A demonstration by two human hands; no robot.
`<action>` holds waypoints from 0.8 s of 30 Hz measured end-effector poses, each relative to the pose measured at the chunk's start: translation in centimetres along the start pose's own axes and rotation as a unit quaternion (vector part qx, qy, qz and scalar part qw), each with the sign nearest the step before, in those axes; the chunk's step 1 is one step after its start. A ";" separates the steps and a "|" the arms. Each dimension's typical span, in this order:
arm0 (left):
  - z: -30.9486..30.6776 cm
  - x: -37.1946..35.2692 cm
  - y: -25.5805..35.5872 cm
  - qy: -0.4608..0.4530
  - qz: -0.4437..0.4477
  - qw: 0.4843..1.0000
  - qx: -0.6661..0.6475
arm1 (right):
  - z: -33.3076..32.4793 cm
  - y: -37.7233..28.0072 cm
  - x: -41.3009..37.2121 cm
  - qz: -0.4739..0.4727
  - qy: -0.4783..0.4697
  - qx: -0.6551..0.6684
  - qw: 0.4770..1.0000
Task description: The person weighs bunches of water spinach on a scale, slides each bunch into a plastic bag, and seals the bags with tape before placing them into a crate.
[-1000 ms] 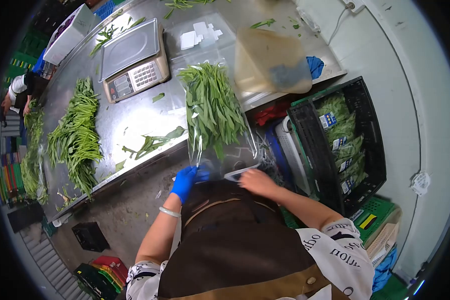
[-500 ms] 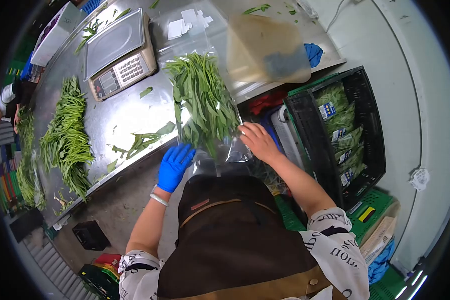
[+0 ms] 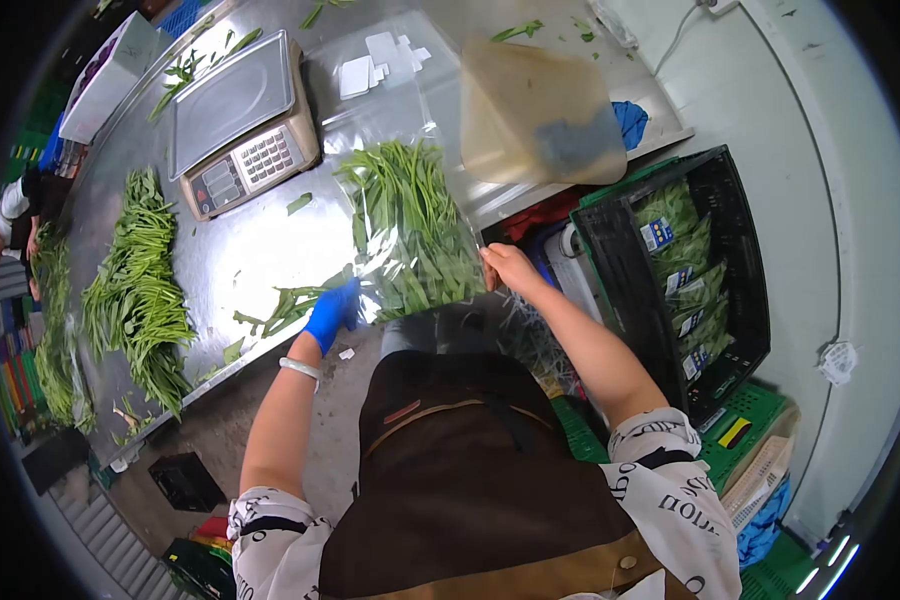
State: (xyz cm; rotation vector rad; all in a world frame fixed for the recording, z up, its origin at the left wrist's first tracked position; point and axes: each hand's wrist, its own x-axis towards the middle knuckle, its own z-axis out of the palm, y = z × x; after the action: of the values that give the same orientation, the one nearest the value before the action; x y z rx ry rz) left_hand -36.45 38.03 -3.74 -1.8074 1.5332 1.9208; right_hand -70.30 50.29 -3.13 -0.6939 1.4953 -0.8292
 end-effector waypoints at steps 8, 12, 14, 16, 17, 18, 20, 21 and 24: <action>0.3 -0.4 -0.8 -0.039 0.078 0.995 -0.056 | 5.4 -8.3 -3.4 -0.091 -0.115 0.094 0.985; 0.6 -0.8 0.1 -0.034 0.004 0.990 -0.135 | 3.7 -7.1 2.8 -0.045 0.028 0.368 0.928; 0.7 -2.3 1.8 0.037 -0.015 0.994 -0.099 | 1.0 -3.7 5.2 -0.104 0.195 0.224 0.949; 0.3 -3.6 3.5 0.154 0.073 0.985 0.039 | 1.0 -5.0 2.5 -0.134 0.192 -0.023 0.972; -0.2 -3.6 3.7 0.201 0.094 0.974 0.039 | 1.4 -6.0 0.6 -0.141 0.193 -0.145 0.960; -0.7 -1.4 1.2 0.177 0.135 0.973 -0.056 | 2.2 -6.8 -1.1 -0.245 0.198 -0.270 0.910; -1.4 -1.5 2.9 0.078 0.045 0.973 -0.213 | 3.9 -8.2 -3.7 -0.312 0.088 -0.441 0.837; -2.0 0.1 1.6 0.001 -0.008 0.964 -0.265 | 4.8 -6.9 -3.9 -0.344 0.057 -0.476 0.807; -0.9 -0.2 5.8 -0.100 -0.084 0.942 -0.308 | 7.0 -4.0 -2.6 -0.381 0.144 -0.617 0.674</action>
State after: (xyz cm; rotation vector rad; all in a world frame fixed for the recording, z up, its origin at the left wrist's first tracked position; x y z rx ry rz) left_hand -39.50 34.65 -0.06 -1.7723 0.7246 2.5810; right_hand -63.24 49.46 1.49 -2.4268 1.9844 -0.3667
